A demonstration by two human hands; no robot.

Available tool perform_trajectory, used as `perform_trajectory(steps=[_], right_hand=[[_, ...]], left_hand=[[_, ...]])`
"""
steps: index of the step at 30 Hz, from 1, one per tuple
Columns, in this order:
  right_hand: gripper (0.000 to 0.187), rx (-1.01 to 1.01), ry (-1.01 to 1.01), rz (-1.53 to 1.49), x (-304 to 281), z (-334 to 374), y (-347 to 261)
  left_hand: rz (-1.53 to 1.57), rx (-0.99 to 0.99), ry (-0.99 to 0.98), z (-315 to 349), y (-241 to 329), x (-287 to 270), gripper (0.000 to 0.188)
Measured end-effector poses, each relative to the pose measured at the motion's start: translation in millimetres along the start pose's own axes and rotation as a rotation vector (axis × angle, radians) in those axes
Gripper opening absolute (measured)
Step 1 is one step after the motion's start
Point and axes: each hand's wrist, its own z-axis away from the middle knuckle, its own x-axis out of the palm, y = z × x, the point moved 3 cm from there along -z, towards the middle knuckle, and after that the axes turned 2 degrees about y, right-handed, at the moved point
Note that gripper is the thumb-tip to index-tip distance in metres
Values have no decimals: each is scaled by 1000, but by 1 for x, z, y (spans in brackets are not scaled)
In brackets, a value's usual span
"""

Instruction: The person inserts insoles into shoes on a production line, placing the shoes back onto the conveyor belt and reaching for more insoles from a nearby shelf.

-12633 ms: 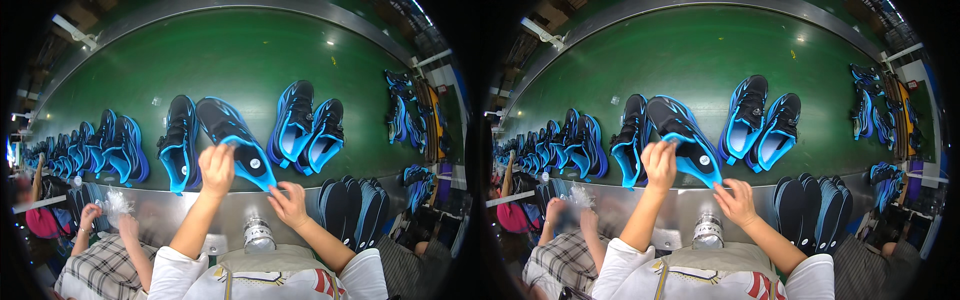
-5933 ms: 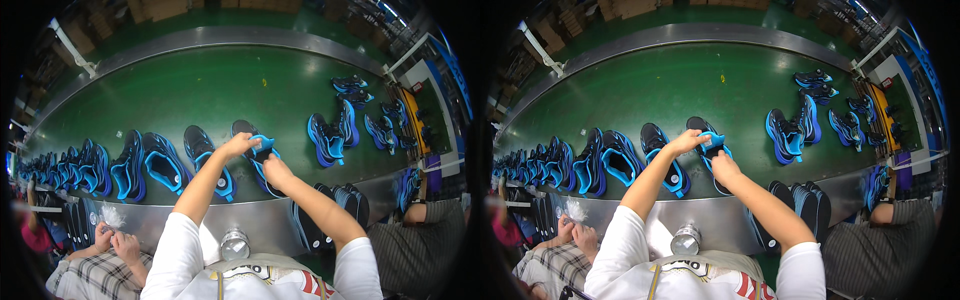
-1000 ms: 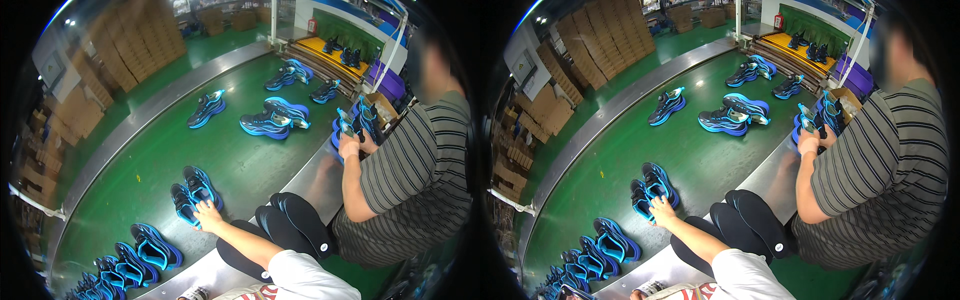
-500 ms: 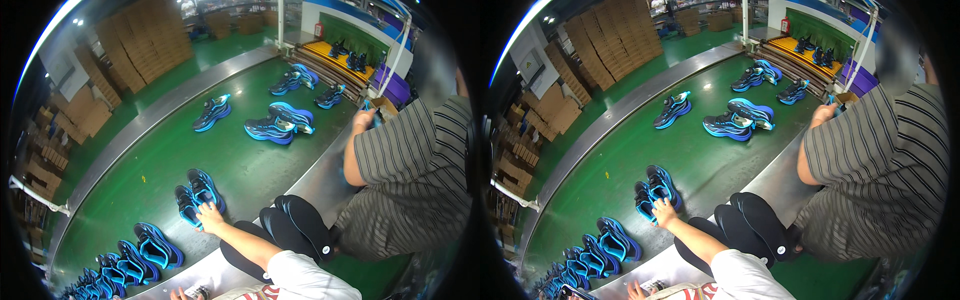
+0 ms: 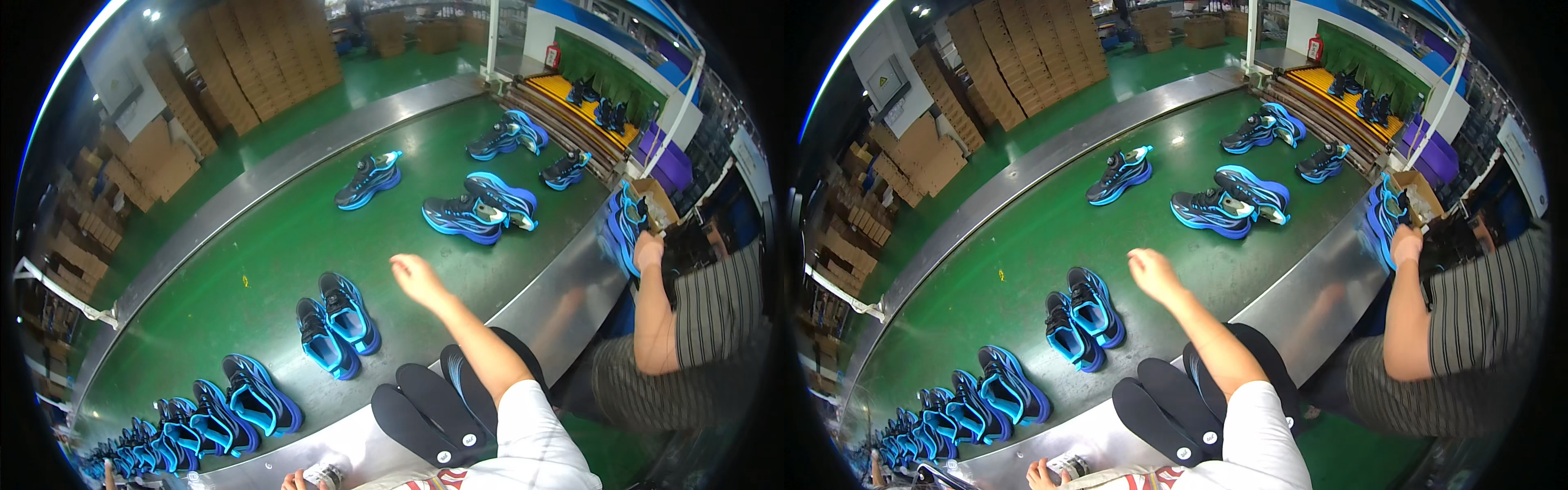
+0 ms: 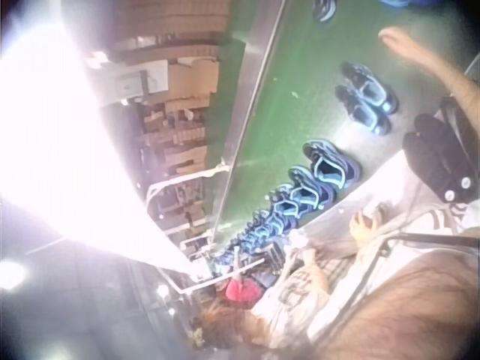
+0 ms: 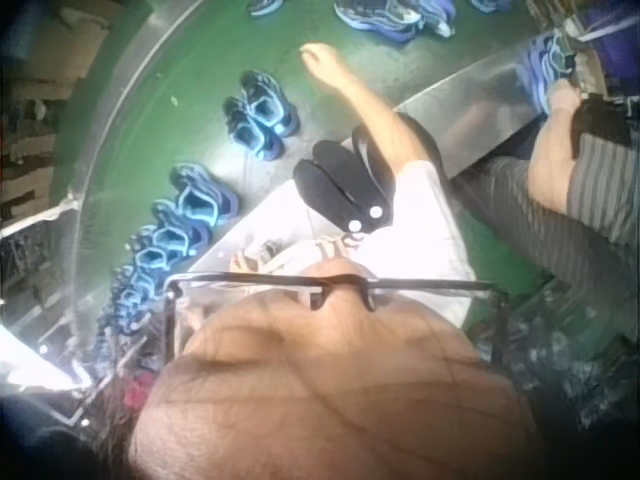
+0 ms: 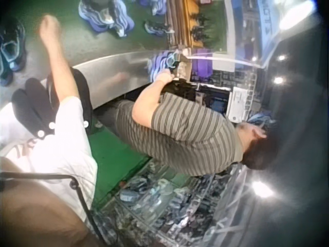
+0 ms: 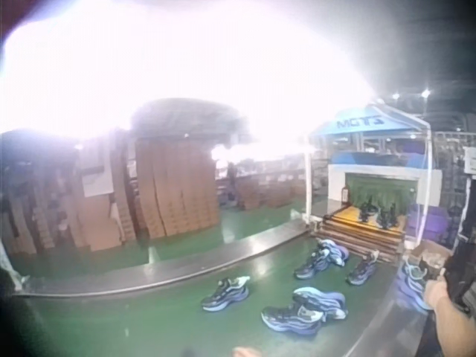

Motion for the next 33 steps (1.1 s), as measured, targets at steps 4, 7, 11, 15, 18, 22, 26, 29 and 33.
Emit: perform_trajectory(steps=[4,7,11,15,18,22,26,29,33], right_hand=[[18,83,60,116,-28,-39,45],[32,306,-137,293,-8,-74,85],[54,432,-194,442,36,-125,91],[66,412,-84,437,85,-184,100],[81,573,63,146,106,-224,114],[101,797,54,-404,124,-253,131],[82,682,139,-262,126,-274,159],[59,351,309,60,136,-273,181],[42,-12,319,128,162,-249,163]], left_hand=[[-15,-49,-36,2,12,-4,69],[-16,-49,-6,0,33,-19,70],[-140,-92,-172,33,-18,30,72],[-149,-132,-198,18,-14,27,71],[-141,-155,-184,-6,9,13,69],[-140,-180,-185,-29,21,8,67],[-144,-200,-192,-45,26,12,65],[-141,-195,-205,-55,28,17,63],[-152,-208,-199,-58,31,17,61]])
